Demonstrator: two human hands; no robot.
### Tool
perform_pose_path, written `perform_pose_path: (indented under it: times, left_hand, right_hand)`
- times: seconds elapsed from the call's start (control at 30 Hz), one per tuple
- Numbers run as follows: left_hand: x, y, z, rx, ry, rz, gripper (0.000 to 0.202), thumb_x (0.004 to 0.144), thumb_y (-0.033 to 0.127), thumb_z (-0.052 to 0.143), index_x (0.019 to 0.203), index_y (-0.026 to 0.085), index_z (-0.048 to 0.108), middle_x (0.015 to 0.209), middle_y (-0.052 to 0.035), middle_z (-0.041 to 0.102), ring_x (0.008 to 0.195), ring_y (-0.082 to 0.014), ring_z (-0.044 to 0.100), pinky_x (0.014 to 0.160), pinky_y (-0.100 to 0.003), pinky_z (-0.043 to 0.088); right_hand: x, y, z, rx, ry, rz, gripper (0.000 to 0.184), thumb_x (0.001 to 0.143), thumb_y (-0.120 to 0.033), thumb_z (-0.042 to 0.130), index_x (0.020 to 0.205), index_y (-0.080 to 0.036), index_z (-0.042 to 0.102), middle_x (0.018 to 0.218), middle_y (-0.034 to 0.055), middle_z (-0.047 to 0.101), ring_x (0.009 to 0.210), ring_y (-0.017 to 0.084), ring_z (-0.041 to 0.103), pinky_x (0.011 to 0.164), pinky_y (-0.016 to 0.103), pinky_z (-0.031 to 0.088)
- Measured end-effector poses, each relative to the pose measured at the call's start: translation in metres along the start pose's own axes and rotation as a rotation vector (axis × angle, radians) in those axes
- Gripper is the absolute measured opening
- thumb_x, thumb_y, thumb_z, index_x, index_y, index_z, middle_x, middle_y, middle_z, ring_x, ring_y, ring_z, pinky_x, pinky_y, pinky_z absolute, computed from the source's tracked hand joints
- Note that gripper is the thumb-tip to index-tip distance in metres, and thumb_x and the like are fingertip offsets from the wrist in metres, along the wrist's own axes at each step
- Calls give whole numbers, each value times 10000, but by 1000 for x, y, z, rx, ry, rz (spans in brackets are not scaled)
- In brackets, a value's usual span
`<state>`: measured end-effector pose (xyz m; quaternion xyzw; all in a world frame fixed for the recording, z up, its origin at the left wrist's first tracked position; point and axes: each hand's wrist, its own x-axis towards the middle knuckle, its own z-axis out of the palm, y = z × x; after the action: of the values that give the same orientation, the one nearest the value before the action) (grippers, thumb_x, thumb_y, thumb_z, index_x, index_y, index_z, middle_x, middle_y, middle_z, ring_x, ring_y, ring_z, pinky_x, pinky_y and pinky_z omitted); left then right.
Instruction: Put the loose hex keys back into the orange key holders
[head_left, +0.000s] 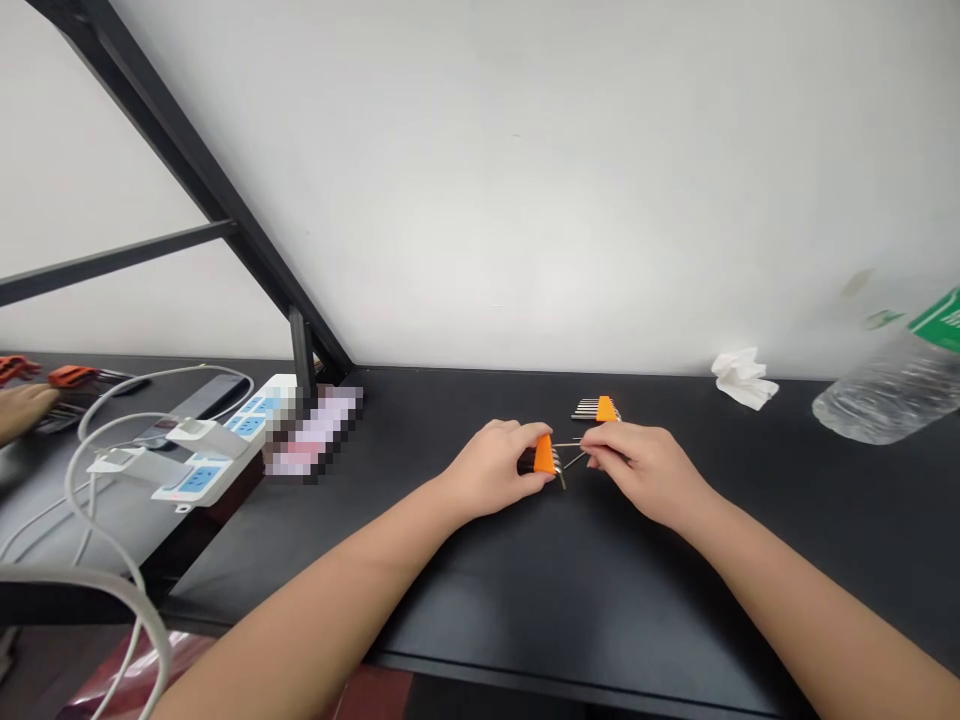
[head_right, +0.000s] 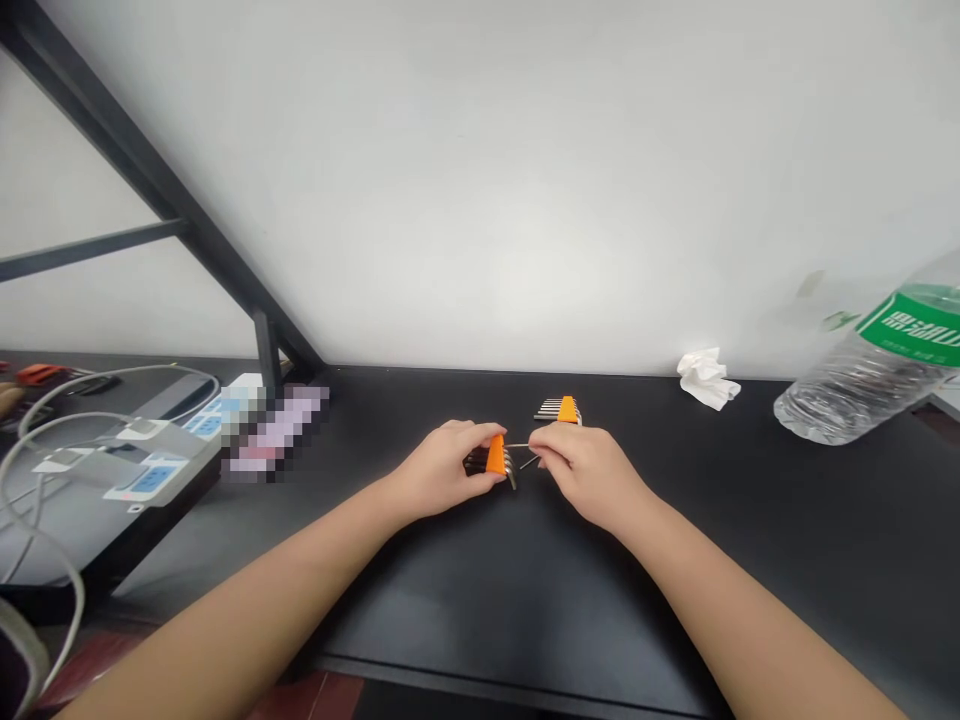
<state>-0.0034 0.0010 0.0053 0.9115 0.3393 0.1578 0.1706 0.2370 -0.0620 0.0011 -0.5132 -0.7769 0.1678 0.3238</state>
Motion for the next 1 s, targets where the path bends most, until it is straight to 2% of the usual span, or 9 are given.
perform_pose_path:
  times: [0.23,0.33,0.43,0.5,0.6,0.67,0.77,0.87,1.0]
  left_hand:
    - [-1,0,-1,16,23,32,482,821,310,744,1278,246,602,969,-19,710,876,-211,653,907,-378,512]
    - [-1,1,-1,19,22,63,456,832,296,739,1264,241,603,1007,-41,705,948,-230,642,897,-384,510]
    - [-2,4,-1,6,27,99,409,831,281,744,1220,249,621,1008,-44,694,1036,-244,625,938,-394,492]
    - [-4,8,-1,-8,37,141,368,839,294,746,1188,257,637,1025,-44,686,1083,-244,613,981,-398,470]
    - [-7,14,-1,-31,109,233,364,852,319,743,1192,245,638,1099,-60,681,1142,-242,595,1034,-399,440]
    - [-8,17,0,-36,158,294,369,863,312,728,1207,229,627,1090,-67,686,1135,-237,598,1035,-394,440]
    - [-9,18,1,-24,171,360,363,887,303,692,1228,212,607,1017,-63,693,1032,-214,630,995,-383,461]
    - [-8,15,2,-13,144,363,373,916,313,654,1266,208,579,952,-46,697,907,-192,648,933,-370,483]
    - [-8,11,3,-18,147,344,386,930,356,633,1278,206,562,890,-37,701,824,-190,658,839,-353,509]
  right_hand:
    - [0,-1,-4,-41,-12,-35,243,1000,-221,447,959,-249,685,867,23,739,749,179,682,709,316,516]
    - [-1,-4,-4,-62,-29,-68,253,1004,-220,444,984,-247,695,887,34,736,763,183,670,714,324,507]
    - [-2,-9,-2,22,-82,-59,234,1010,-237,475,984,-259,706,887,19,726,769,174,661,727,320,496]
    - [-1,-11,1,176,-122,22,186,996,-257,531,931,-258,705,851,1,709,734,159,645,714,309,492]
    - [1,-12,6,547,-130,241,98,921,-319,674,876,-235,651,784,-19,663,671,141,606,657,287,487]
    - [3,-12,10,775,-167,371,217,860,-369,758,856,-217,603,755,-25,641,636,125,568,612,266,459]
    - [5,-12,14,1009,-308,480,328,831,-437,790,829,-193,571,710,-24,618,564,92,480,540,234,360]
    - [4,-12,16,1096,-342,527,359,850,-478,767,802,-185,565,626,-40,561,526,82,417,518,229,283]
    - [2,-12,17,938,-279,475,406,925,-529,671,736,-178,592,579,-35,526,550,99,430,549,244,306]
